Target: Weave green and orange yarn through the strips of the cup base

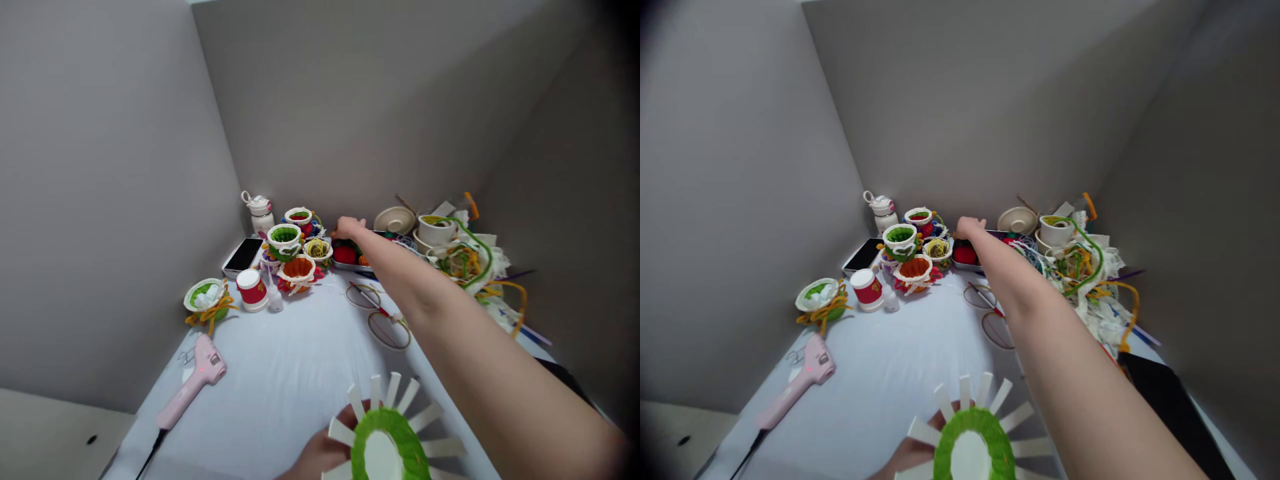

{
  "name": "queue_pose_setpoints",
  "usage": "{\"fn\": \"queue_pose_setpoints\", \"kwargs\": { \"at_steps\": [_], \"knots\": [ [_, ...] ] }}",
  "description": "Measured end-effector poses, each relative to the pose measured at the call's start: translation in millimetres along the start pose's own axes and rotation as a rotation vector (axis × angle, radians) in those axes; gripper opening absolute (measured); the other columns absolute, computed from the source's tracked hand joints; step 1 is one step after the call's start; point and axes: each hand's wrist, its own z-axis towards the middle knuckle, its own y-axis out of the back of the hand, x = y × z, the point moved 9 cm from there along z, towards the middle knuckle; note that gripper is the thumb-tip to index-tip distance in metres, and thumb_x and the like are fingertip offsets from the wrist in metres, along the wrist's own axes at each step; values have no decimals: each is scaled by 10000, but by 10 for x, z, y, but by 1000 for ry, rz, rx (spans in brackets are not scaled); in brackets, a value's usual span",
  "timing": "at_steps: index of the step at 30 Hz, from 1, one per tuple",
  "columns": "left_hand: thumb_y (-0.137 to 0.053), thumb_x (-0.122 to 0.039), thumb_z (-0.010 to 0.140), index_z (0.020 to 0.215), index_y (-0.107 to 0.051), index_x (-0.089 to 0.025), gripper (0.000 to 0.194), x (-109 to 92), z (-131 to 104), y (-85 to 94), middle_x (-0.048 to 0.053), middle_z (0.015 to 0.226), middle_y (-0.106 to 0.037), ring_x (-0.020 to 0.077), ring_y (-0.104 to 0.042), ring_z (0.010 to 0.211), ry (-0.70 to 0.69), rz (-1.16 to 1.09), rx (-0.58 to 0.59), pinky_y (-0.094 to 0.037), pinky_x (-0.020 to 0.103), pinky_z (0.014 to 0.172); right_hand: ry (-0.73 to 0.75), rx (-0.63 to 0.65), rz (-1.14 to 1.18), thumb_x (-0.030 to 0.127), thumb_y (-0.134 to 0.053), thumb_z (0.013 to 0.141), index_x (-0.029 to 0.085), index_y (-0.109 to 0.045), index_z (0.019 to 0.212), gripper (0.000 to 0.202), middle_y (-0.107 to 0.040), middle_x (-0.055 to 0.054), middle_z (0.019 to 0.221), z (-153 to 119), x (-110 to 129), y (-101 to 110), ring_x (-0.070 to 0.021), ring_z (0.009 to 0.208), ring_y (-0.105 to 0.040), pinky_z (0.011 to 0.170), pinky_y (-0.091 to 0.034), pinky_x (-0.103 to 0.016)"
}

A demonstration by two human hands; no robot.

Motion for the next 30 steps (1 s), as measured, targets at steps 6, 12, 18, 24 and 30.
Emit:
{"fn": "queue_pose_setpoints", "kwargs": {
  "at_steps": [6, 12, 18, 24, 30],
  "knots": [
    [-913, -139, 696, 1221, -794, -263, 553, -120, -138, -286, 89, 1248, -761, 326, -703, 1191, -82, 96, -29, -438, 420, 1117, 85, -274, 360, 305, -660, 1014, 163, -625, 1363, 378, -660, -118, 1385, -180, -92, 635, -255, 1249, -644, 1059, -544, -471],
    [-831, -205, 762, 1322, -723, -230, 571, -247, -185, -701, 80, 1074, -782, 289, -744, 1072, -68, -54, -42, -502, 403, 1065, 152, -379, 761, 311, -625, 916, 188, -629, 1274, 379, -723, -127, 1326, -1039, -495, 1214, -238, 1200, -700, 961, -593, -380],
    [-814, -268, 815, 1346, -696, -275, 544, -664, -303, -923, 42, 1017, -790, 305, -758, 1028, -184, 148, -4, -565, 419, 991, 156, -399, 1127, 345, -730, 806, 277, -639, 1086, 303, -758, -59, 1204, -2221, -1084, 1695, -238, 1082, -753, 948, -604, -446],
    [-892, -396, 798, 1254, -761, -256, 495, -1292, -528, -1094, 73, 1251, -732, 308, -660, 1216, -330, 558, -160, -504, 403, 1095, -26, -371, 1375, 277, -827, 749, 270, -696, 959, 248, -776, -69, 1014, -3309, -1615, 1462, -215, 922, -765, 946, -581, -458],
    [-716, -294, 936, 1223, -810, -305, 302, -1720, -747, -1728, 96, 1331, -609, 303, -516, 1304, -526, 1424, -23, -347, 404, 1207, -134, -327, 1394, 376, -885, 694, 317, -717, 972, 329, -783, -25, 1051, -3800, -1812, 898, -242, 966, -768, 962, -617, -497]
  ]
}}
